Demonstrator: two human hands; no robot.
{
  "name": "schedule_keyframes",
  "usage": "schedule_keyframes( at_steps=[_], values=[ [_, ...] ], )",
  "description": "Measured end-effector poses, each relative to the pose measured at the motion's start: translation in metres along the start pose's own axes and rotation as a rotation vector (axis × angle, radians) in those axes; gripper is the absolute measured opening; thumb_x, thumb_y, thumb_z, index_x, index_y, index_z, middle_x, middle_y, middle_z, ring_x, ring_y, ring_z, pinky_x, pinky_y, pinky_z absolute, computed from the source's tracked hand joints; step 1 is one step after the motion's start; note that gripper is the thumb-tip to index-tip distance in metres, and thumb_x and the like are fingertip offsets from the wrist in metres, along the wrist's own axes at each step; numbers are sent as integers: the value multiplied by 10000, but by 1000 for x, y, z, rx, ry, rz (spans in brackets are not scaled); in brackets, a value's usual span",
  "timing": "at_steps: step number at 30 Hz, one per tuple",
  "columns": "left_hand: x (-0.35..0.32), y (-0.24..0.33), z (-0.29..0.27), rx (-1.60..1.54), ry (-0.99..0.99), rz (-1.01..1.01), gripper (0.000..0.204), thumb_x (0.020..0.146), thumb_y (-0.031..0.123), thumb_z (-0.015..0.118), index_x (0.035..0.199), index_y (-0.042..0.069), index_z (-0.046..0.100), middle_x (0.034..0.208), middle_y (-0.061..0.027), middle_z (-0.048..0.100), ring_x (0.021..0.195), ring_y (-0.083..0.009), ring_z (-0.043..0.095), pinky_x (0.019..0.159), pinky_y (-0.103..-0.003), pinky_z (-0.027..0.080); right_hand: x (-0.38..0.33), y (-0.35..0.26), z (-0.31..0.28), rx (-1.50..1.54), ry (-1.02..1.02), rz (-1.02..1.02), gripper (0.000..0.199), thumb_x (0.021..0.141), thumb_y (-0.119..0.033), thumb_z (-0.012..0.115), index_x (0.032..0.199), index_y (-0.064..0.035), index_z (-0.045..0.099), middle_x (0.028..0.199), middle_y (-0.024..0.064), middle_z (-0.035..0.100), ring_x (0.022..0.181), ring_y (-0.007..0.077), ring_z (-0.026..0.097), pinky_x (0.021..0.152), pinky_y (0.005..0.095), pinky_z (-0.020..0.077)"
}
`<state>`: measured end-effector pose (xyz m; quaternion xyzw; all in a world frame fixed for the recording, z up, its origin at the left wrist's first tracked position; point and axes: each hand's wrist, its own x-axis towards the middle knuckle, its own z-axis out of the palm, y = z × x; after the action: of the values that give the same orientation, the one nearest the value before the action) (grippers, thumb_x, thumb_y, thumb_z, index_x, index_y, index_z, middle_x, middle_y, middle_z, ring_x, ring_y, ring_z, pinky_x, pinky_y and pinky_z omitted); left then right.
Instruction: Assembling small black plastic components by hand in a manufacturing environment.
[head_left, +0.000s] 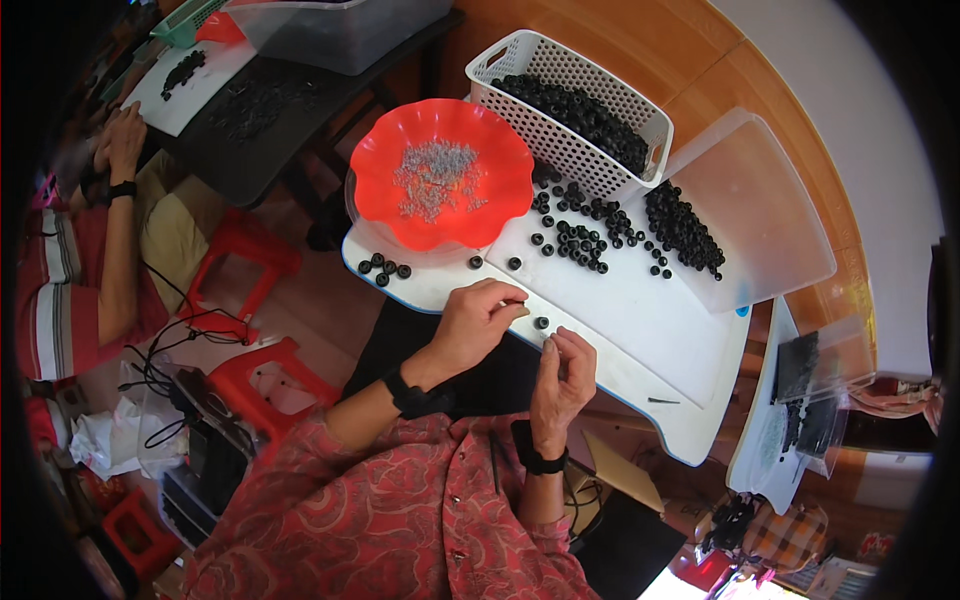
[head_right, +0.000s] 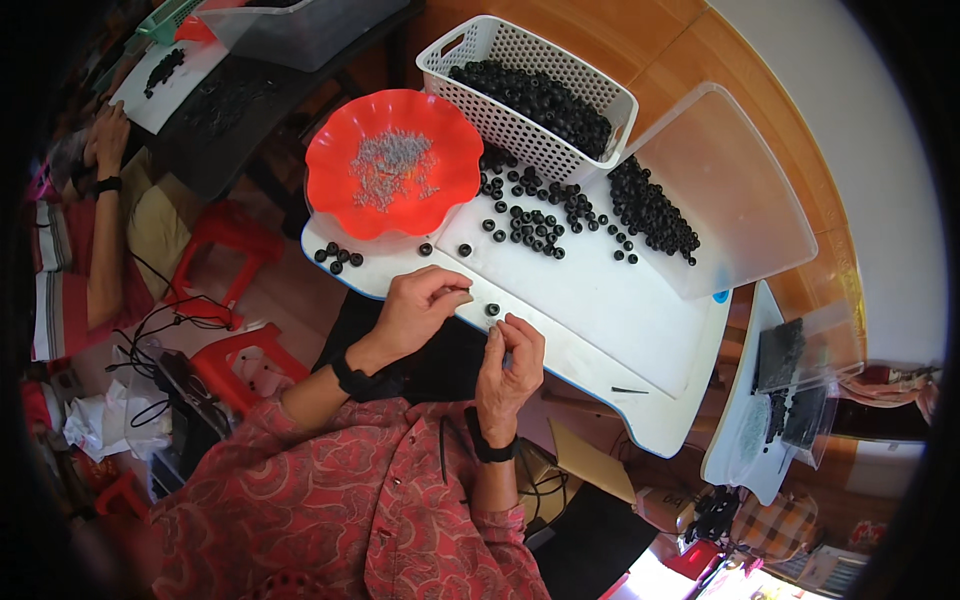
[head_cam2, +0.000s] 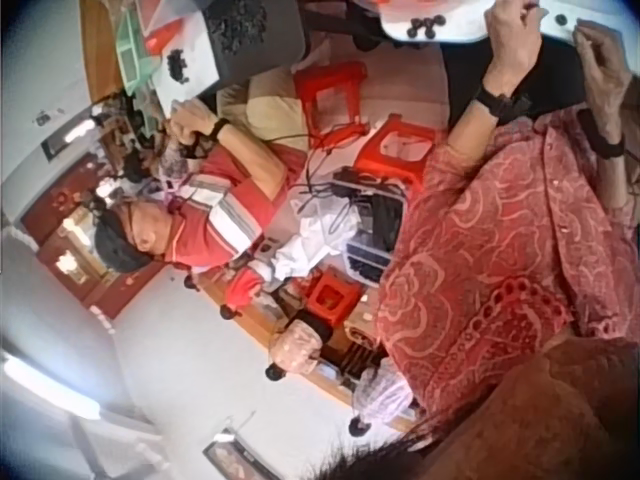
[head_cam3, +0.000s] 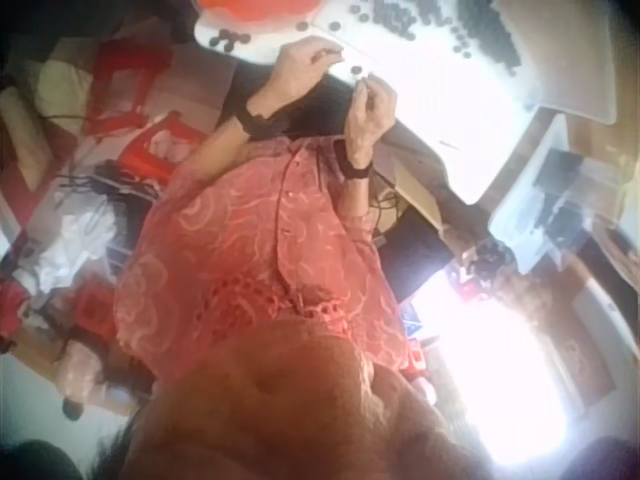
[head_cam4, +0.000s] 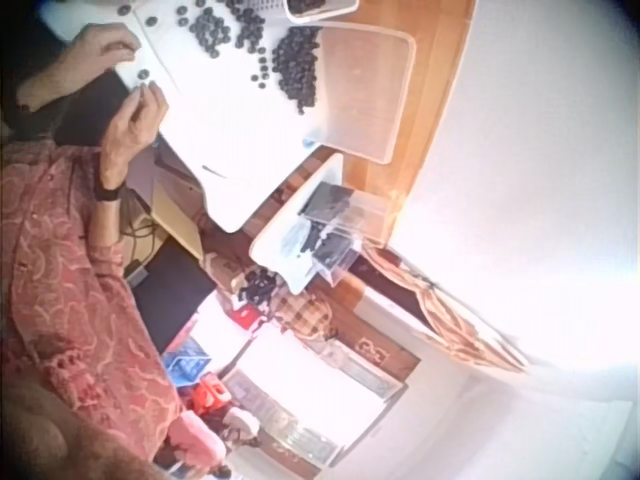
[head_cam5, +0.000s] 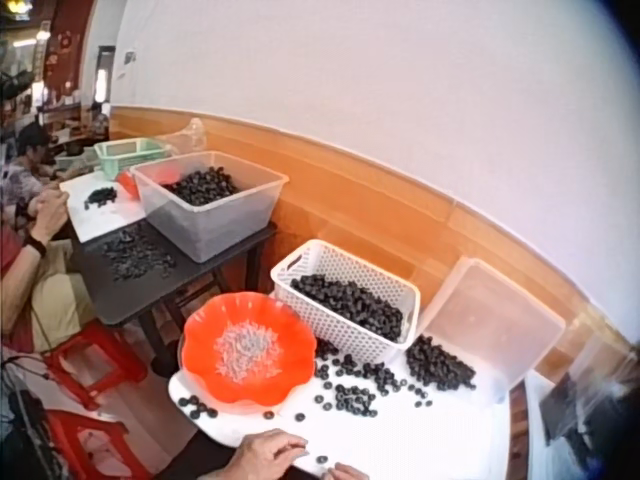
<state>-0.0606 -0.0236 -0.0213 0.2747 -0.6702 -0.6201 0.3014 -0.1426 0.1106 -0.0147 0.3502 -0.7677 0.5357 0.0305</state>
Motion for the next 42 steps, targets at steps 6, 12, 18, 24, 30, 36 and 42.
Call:
schedule_keyframes(
  at_steps=[6, 12, 18, 24, 30, 36, 42],
  values=[
    [29, -4, 26, 456, 143, 400, 106, 794, 51, 726, 884, 32, 672, 806, -117, 633, 740, -306, 644, 631, -377, 510, -3, 4, -2, -35, 17, -6, 85, 866, 15, 662, 948, -7, 656, 1033, 150, 651, 863, 235, 650, 718, 320, 534],
    [46, -5, 31, 464, 184, 464, 175, 807, 23, 701, 982, 22, 693, 880, -131, 669, 790, -300, 666, 681, -363, 534, -4, 9, -4, -45, 16, 25, 79, 867, 1, 669, 944, -8, 657, 1028, 148, 652, 852, 246, 650, 712, 324, 534],
    [32, 1, 2, 393, 235, 422, 136, 838, -19, 655, 970, -21, 688, 865, -154, 661, 767, -297, 663, 672, -354, 520, -1, 7, -6, -6, 32, 75, 73, 870, 1, 669, 941, -9, 656, 1015, 145, 652, 850, 238, 649, 711, 321, 531],
    [7, -10, -12, 445, 242, 352, 108, 853, -24, 643, 952, -28, 685, 834, -144, 642, 725, -292, 646, 644, -354, 504, 1, 11, -3, -47, 29, 7, 66, 870, -5, 671, 934, -10, 655, 1012, 138, 653, 861, 241, 650, 724, 329, 531],
    [1, -9, -4, 497, 205, 323, 170, 796, 45, 743, 948, 2, 683, 849, -116, 619, 703, -269, 632, 627, -357, 501, -1, 12, -2, -51, 34, 4, 65, 868, -4, 670, 931, -12, 656, 1011, 139, 655, 871, 242, 652, 726, 325, 531],
    [2, -6, -1, 676, 142, 387, 233, 741, 100, 800, 935, 34, 687, 864, -91, 601, 710, -270, 620, 619, -359, 504, -5, 11, 0, -27, 23, 32, 71, 866, 6, 665, 934, -12, 659, 1022, 142, 654, 863, 232, 653, 708, 314, 534],
    [-6, -5, -7, 152, 42, 155, 167, 806, 30, 754, 950, 10, 670, 928, -52, 641, 714, -148, 654, 686, -260, 544, -4, 6, -1, -37, 20, 10, 78, 861, 17, 664, 935, -8, 661, 1025, 143, 652, 852, 224, 652, 706, 310, 537]
  ],
)
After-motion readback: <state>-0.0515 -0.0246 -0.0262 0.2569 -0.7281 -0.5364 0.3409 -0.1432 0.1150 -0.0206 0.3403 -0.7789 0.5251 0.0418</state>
